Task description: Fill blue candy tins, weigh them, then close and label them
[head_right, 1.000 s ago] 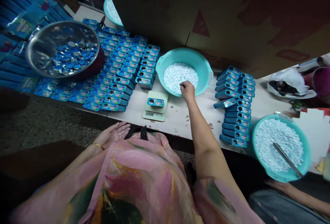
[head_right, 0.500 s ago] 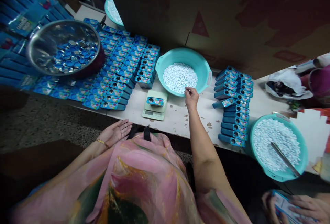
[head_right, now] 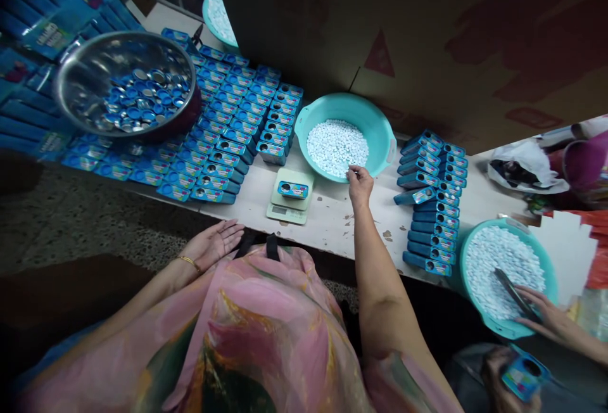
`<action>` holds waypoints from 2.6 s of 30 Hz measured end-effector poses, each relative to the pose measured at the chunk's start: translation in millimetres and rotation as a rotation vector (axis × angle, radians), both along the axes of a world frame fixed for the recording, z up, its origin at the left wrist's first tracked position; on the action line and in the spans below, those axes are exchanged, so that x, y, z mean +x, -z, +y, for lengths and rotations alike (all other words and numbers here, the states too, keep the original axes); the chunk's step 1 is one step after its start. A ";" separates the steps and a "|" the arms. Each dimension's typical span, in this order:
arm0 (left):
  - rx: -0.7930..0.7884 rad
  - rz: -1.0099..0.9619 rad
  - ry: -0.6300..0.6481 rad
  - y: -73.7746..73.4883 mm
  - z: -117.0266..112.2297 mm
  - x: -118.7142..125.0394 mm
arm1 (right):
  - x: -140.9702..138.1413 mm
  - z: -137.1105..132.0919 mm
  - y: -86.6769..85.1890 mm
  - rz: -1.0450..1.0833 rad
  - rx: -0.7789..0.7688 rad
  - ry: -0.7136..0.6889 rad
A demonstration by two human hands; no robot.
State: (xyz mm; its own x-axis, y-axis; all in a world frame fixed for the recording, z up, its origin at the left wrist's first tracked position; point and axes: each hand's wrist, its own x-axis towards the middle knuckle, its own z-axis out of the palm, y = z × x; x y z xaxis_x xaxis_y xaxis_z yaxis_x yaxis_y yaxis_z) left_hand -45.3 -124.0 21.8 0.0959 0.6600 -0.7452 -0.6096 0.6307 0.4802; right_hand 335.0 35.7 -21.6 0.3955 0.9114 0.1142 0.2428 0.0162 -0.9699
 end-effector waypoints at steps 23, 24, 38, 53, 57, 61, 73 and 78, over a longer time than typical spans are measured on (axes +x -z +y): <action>-0.044 -0.011 0.055 2.7 27.7 -27.3 | -117.5 -58.8 -66.7 -0.520 0.230 -0.500; -0.046 -0.014 0.047 2.9 26.8 -27.8 | -110.9 -59.9 -66.1 -0.524 0.233 -0.427; -0.057 0.017 0.048 5.3 26.0 -23.9 | -37.8 -34.2 -52.4 -0.625 0.103 -0.085; -0.083 0.102 -0.101 -3.3 -5.3 -29.1 | -32.4 91.8 -0.1 -1.005 -0.621 -0.551; -0.079 0.067 -0.089 -2.9 1.2 -21.0 | -19.2 82.3 -6.4 -1.036 -0.498 -0.441; -0.062 0.066 -0.046 -3.9 9.1 -17.0 | -8.2 70.1 -11.3 -0.927 -0.355 -0.346; -0.069 0.051 -0.012 -1.0 13.3 -19.2 | -7.6 41.0 -25.9 -0.740 -0.094 -0.117; -0.053 0.027 -0.018 3.1 12.0 -20.7 | -29.3 -22.1 -26.9 -0.500 0.109 -0.282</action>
State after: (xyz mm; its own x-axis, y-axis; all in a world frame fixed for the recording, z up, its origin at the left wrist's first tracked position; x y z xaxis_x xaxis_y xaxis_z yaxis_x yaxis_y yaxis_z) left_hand -66.1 -112.0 18.7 0.0639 0.6211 -0.7812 -0.6088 0.6445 0.4626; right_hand 305.7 13.7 5.3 0.0135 0.9462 0.3232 0.6424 0.2395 -0.7280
